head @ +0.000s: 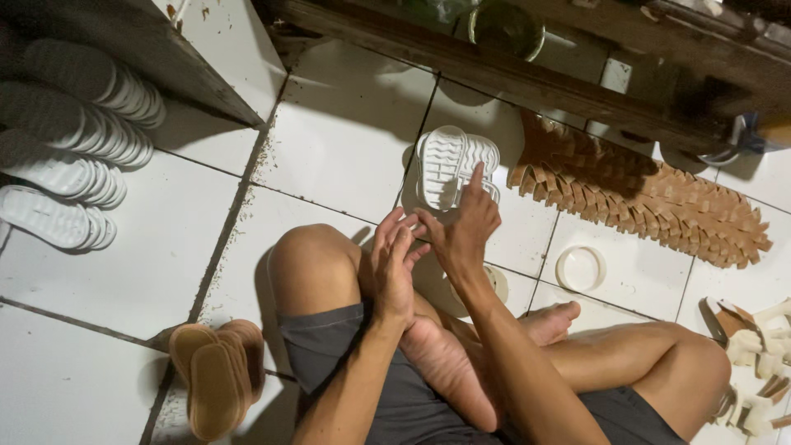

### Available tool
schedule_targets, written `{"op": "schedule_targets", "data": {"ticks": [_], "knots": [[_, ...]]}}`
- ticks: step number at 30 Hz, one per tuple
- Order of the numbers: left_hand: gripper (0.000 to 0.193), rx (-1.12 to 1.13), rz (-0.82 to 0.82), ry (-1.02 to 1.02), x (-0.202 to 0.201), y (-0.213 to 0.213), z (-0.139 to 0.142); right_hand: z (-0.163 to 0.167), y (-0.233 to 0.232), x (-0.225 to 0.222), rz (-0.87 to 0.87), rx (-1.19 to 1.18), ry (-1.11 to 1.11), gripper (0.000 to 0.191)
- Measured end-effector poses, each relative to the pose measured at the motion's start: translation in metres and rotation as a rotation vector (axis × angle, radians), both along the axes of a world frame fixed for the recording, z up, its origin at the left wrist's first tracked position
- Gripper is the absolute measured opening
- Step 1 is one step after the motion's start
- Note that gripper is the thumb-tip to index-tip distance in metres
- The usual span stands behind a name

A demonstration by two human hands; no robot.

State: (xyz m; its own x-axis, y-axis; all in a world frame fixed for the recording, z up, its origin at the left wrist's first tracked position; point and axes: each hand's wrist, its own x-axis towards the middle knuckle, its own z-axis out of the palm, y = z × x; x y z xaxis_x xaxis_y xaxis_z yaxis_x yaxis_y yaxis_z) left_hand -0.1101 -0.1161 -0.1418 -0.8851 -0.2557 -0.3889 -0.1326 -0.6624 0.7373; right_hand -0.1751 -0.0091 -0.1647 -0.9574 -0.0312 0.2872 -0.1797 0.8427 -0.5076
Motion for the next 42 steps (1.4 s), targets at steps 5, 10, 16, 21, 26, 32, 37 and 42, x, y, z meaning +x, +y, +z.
{"op": "schedule_targets", "data": {"ticks": [5, 10, 16, 21, 26, 32, 37, 42], "knots": [[0.053, 0.023, 0.043, -0.006, 0.008, -0.014, 0.016, 0.011, 0.037, 0.027, -0.005, -0.027, 0.123, 0.114], [0.040, -0.350, 0.285, 0.101, -0.005, -0.124, 0.020, 0.037, 0.073, 0.074, 0.051, -0.117, 0.061, 0.102], [0.026, -0.907, 0.702, -0.063, -0.034, -0.352, 0.013, 0.043, 0.100, 0.118, 0.017, -0.143, 0.040, 0.090], [0.036, -1.264, 0.777, -0.558, -0.015, -0.451, 0.017, 0.023, 0.130, 0.083, -0.001, -0.127, 0.015, 0.080], [0.042, -1.038, 0.633, -0.865, -0.011, -0.463, 0.023, 0.003, 0.154, 0.064, 0.013, -0.126, -0.021, 0.071], [0.042, -0.591, 0.766, -0.626, 0.004, -0.476, 0.040, -0.010, 0.176, 0.087, 0.089, -0.152, -0.069, 0.060], [0.056, -0.279, 0.906, 0.008, 0.038, -0.432, 0.061, 0.009, 0.178, 0.129, 0.227, -0.120, -0.230, 0.053], [0.043, -0.034, 0.446, 0.155, 0.088, -0.267, 0.072, 0.031, 0.171, 0.130, 0.426, 0.070, -0.362, 0.064]]}}
